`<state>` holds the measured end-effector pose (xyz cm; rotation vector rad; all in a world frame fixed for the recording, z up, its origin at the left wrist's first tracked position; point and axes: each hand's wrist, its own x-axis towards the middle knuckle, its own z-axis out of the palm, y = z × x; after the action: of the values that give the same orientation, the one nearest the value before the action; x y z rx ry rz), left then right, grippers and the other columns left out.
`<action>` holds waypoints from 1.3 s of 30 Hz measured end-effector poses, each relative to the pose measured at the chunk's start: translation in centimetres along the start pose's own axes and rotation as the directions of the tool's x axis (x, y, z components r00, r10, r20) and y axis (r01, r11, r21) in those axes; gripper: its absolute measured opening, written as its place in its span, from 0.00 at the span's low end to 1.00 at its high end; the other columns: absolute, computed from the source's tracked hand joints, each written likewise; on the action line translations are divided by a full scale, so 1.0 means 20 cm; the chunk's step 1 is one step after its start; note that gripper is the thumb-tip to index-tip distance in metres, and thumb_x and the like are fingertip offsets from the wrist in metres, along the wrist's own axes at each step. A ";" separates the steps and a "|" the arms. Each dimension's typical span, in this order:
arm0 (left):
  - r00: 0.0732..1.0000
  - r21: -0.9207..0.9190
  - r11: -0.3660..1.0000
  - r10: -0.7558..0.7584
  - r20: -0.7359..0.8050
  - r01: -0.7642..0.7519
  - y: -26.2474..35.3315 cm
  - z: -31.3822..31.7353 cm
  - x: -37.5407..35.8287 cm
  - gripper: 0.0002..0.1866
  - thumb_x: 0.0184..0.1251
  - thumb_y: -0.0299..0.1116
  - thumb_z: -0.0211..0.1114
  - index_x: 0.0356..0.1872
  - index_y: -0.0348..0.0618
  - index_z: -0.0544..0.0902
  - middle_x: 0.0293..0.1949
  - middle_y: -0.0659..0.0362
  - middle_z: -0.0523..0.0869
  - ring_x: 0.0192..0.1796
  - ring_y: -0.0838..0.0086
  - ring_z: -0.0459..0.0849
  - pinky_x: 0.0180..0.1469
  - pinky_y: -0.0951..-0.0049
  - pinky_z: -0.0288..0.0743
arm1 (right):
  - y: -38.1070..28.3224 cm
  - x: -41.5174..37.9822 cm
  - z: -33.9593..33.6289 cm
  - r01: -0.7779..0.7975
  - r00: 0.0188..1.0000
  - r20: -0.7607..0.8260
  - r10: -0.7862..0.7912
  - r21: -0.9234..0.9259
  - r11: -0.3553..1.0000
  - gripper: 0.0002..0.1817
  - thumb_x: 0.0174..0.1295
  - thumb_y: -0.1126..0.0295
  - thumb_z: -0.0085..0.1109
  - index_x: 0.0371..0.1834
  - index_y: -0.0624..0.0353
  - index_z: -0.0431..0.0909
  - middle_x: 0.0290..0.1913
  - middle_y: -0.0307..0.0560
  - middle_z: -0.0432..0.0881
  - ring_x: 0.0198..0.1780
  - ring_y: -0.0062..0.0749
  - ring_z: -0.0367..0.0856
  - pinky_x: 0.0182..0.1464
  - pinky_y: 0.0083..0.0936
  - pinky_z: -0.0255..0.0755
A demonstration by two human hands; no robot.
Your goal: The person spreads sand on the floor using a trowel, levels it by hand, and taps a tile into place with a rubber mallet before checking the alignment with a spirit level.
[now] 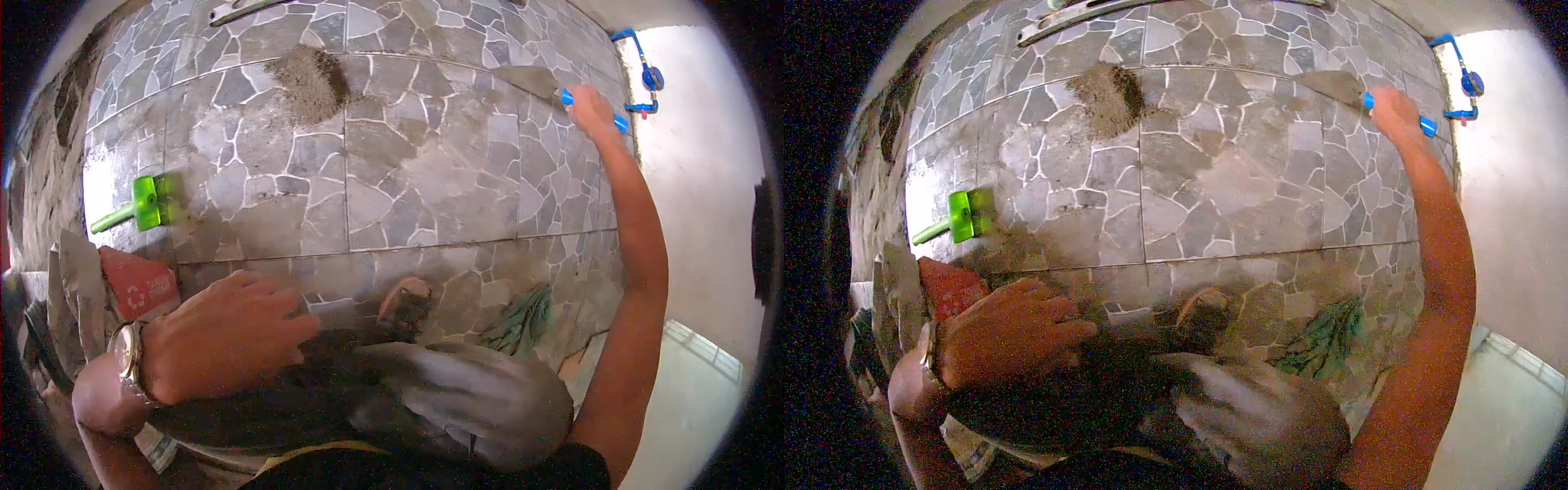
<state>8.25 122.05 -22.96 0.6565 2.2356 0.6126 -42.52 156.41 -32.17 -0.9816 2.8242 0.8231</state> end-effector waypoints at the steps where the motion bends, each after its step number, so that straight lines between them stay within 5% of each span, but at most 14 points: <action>1: 1.000 -0.004 1.000 0.004 -0.030 -0.004 0.00 0.01 0.00 0.21 0.69 0.45 0.63 0.57 0.46 0.79 0.46 0.52 0.83 0.49 0.56 0.83 0.52 0.56 0.76 | 0.04 -0.01 0.02 -0.030 0.999 0.020 0.031 -0.012 0.999 0.17 0.60 0.68 0.64 0.53 0.53 0.80 0.52 0.56 0.83 0.56 0.56 0.81 0.55 0.50 0.77; 5: 0.995 0.004 1.000 0.004 -0.104 -0.003 0.02 0.01 -0.01 0.21 0.68 0.45 0.63 0.58 0.47 0.79 0.45 0.53 0.83 0.48 0.57 0.83 0.51 0.56 0.76 | 0.19 -0.03 0.13 -0.033 0.999 -0.030 0.032 -0.044 0.998 0.12 0.62 0.64 0.64 0.44 0.60 0.83 0.49 0.62 0.85 0.52 0.59 0.85 0.49 0.51 0.79; 8: 0.989 0.038 0.999 -0.009 -0.148 0.015 0.06 -0.01 -0.04 0.12 0.68 0.39 0.63 0.47 0.45 0.80 0.40 0.54 0.83 0.48 0.59 0.84 0.52 0.59 0.75 | 0.29 -0.08 0.21 -0.159 0.987 -0.042 0.156 -0.062 0.985 0.16 0.59 0.62 0.64 0.46 0.61 0.82 0.48 0.63 0.85 0.53 0.59 0.83 0.53 0.50 0.77; 11: 0.999 0.104 0.995 0.011 -0.051 -0.006 0.07 0.01 -0.06 0.20 0.68 0.45 0.63 0.56 0.48 0.80 0.43 0.55 0.83 0.46 0.58 0.83 0.51 0.58 0.75 | 0.17 -0.13 0.29 -0.310 0.949 0.034 0.312 0.269 0.912 0.19 0.60 0.57 0.65 0.40 0.65 0.83 0.43 0.67 0.86 0.47 0.59 0.86 0.48 0.49 0.79; 13: 0.989 0.047 0.998 0.056 -0.133 -0.050 0.08 0.02 -0.08 0.18 0.67 0.44 0.63 0.54 0.48 0.80 0.42 0.55 0.83 0.46 0.58 0.83 0.51 0.58 0.76 | 0.05 -0.13 0.42 -0.277 0.955 0.025 0.295 0.430 0.860 0.23 0.61 0.51 0.64 0.38 0.66 0.83 0.36 0.68 0.86 0.41 0.60 0.87 0.43 0.51 0.79; 15: 0.980 0.028 0.997 0.078 -0.183 -0.074 0.09 0.05 -0.10 0.16 0.67 0.44 0.62 0.51 0.48 0.80 0.41 0.55 0.84 0.45 0.58 0.84 0.50 0.58 0.76 | -0.20 -0.17 0.26 -0.500 0.865 0.321 0.387 0.622 0.603 0.25 0.62 0.50 0.63 0.39 0.67 0.82 0.36 0.68 0.86 0.42 0.61 0.87 0.44 0.53 0.78; 17: 0.977 0.047 0.997 0.068 -0.202 -0.059 0.11 0.09 -0.12 0.14 0.66 0.43 0.62 0.47 0.48 0.81 0.39 0.55 0.84 0.44 0.58 0.85 0.48 0.59 0.77 | -0.32 -0.12 0.31 -0.564 0.824 0.476 0.307 0.638 0.525 0.25 0.62 0.50 0.64 0.39 0.68 0.82 0.42 0.67 0.86 0.48 0.61 0.86 0.48 0.53 0.78; 19: 0.987 0.073 0.996 0.053 -0.153 -0.043 0.14 0.08 -0.15 0.12 0.66 0.41 0.61 0.43 0.47 0.81 0.37 0.55 0.84 0.43 0.59 0.85 0.45 0.59 0.78 | -0.50 -0.12 0.38 -0.321 0.944 0.088 0.318 0.475 0.820 0.23 0.61 0.53 0.66 0.41 0.67 0.80 0.46 0.67 0.85 0.52 0.62 0.84 0.51 0.52 0.77; 21: 0.989 0.057 0.997 0.061 -0.136 -0.054 0.17 0.08 -0.17 0.10 0.66 0.39 0.61 0.39 0.46 0.82 0.35 0.54 0.84 0.41 0.59 0.86 0.43 0.59 0.79 | -0.67 -0.08 0.40 -0.220 0.974 0.058 0.219 0.476 0.851 0.24 0.61 0.53 0.67 0.43 0.66 0.79 0.48 0.67 0.84 0.52 0.63 0.83 0.53 0.52 0.77; 27: 0.955 -0.002 0.982 0.182 -0.235 -0.187 0.26 0.20 -0.19 0.09 0.63 0.35 0.61 0.33 0.41 0.84 0.33 0.54 0.85 0.37 0.56 0.87 0.41 0.52 0.80 | -1.59 -0.20 -0.28 -0.049 0.996 0.092 -0.010 0.620 0.783 0.22 0.64 0.54 0.62 0.48 0.64 0.78 0.48 0.68 0.84 0.52 0.64 0.83 0.54 0.54 0.76; 31: 0.931 0.015 0.972 0.229 -0.285 -0.235 0.29 0.27 -0.19 0.08 0.57 0.33 0.64 0.27 0.40 0.86 0.28 0.50 0.87 0.34 0.52 0.89 0.39 0.51 0.82 | -2.02 -0.07 -0.50 0.176 0.980 -0.032 -0.197 0.608 0.774 0.21 0.63 0.57 0.63 0.48 0.64 0.77 0.49 0.68 0.84 0.51 0.65 0.83 0.54 0.56 0.77; 35: 0.934 -0.029 0.965 0.243 -0.261 -0.259 0.21 0.16 -0.35 0.08 0.50 0.32 0.67 0.21 0.38 0.85 0.22 0.47 0.86 0.27 0.51 0.88 0.27 0.53 0.81 | -2.07 0.03 -0.65 0.369 0.929 -0.198 -0.312 0.524 0.767 0.20 0.62 0.60 0.64 0.51 0.63 0.76 0.51 0.68 0.83 0.52 0.66 0.82 0.55 0.55 0.76; 39: 0.813 0.033 0.955 0.268 -0.517 -0.294 0.17 0.30 -0.38 0.07 0.47 0.31 0.68 0.19 0.38 0.85 0.19 0.47 0.85 0.24 0.52 0.88 0.23 0.53 0.80 | -1.75 -0.11 -0.74 0.216 0.974 -0.180 -0.138 0.546 0.809 0.20 0.60 0.61 0.64 0.50 0.63 0.77 0.46 0.68 0.83 0.51 0.68 0.81 0.53 0.55 0.74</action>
<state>18.28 121.29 -20.89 0.8913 2.6245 1.1009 -18.29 127.19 -35.43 -1.1885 2.7386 -0.1166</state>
